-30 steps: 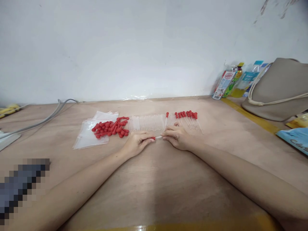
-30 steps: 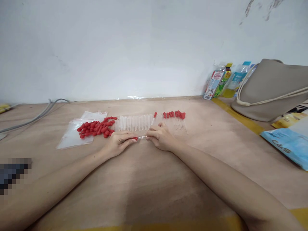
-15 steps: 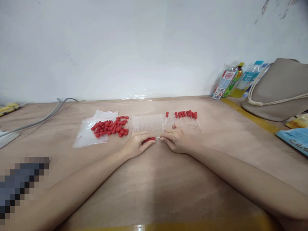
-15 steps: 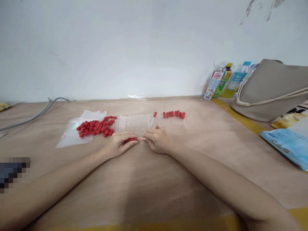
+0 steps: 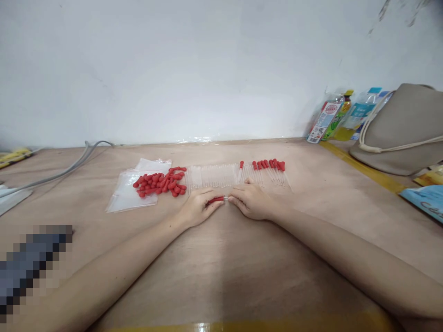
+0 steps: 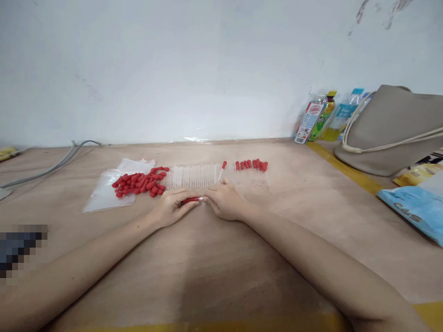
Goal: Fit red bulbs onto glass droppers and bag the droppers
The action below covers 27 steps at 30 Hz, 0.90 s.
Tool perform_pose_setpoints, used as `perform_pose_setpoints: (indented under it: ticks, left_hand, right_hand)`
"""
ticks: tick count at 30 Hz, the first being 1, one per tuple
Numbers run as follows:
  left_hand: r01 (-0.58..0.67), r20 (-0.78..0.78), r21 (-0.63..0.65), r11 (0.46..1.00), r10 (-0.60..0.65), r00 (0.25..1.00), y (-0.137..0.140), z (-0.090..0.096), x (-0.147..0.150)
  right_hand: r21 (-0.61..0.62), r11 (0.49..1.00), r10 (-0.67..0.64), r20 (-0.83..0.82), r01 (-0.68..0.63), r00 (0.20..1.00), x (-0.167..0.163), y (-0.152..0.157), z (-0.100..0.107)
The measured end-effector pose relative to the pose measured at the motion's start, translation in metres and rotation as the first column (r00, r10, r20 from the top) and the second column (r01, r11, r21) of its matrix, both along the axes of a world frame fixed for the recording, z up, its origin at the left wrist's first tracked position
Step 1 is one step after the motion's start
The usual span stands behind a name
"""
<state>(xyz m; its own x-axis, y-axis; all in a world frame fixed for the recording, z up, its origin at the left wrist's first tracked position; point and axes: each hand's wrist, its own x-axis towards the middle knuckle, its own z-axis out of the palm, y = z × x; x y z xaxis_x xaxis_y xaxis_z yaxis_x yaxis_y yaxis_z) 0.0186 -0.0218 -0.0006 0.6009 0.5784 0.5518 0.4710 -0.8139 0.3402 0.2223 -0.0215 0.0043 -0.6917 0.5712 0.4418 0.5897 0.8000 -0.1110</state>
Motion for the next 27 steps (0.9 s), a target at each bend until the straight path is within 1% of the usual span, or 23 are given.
perform_pose_setpoints:
  ticks: [3,5,6,7,10,12,14,17,21,23,27]
  left_hand:
    - [-0.085,0.024,0.021,0.996,0.085,0.996,0.0,0.002,-0.001]
    - [-0.168,0.036,0.031,0.985,0.167,0.985,0.0,0.003,-0.003]
    - [-0.197,0.035,0.024,0.98,0.196,0.98,0.001,0.003,-0.004]
    - [-0.208,0.028,0.007,0.978,0.208,0.978,0.001,0.003,-0.004]
    - [-0.175,-0.009,-0.054,0.983,0.175,0.984,0.002,0.002,-0.006]
    - [-0.157,-0.026,-0.073,0.985,0.155,0.988,0.003,0.001,-0.006]
    - [-0.153,-0.032,-0.075,0.985,0.151,0.988,0.003,0.0,-0.005]
    - [-0.155,-0.043,-0.069,0.986,0.152,0.987,0.004,0.0,-0.005]
    - [-0.153,-0.047,-0.065,0.986,0.15,0.988,0.004,0.0,-0.005]
    - [-0.151,-0.051,-0.066,0.986,0.148,0.988,0.004,0.0,-0.005]
    - [-0.15,-0.057,-0.063,0.987,0.146,0.988,0.005,-0.001,-0.005]
  right_hand:
    - [-0.016,0.997,-0.08,0.052,0.081,0.995,0.003,0.002,0.009]
    - [-0.086,0.977,-0.195,0.043,0.198,0.98,0.009,0.007,0.016]
    - [-0.14,0.952,-0.273,0.021,0.274,0.962,0.013,0.011,0.019]
    - [-0.201,0.915,-0.357,-0.003,0.349,0.934,0.019,0.015,0.022]
    - [-0.353,0.768,-0.582,-0.034,0.535,0.813,0.041,0.031,0.032]
    - [-0.413,0.66,-0.696,-0.022,0.628,0.717,0.057,0.042,0.037]
    - [-0.429,0.579,-0.775,-0.023,0.694,0.632,0.072,0.052,0.04]
    - [-0.385,0.498,-0.836,0.024,0.777,0.548,0.086,0.062,0.039]
    - [-0.356,0.421,-0.862,0.13,0.834,0.49,0.089,0.067,0.031]
    - [-0.347,0.401,-0.86,0.175,0.848,0.479,0.087,0.067,0.028]
    - [-0.314,0.403,-0.846,0.231,0.86,0.481,0.084,0.064,0.027]
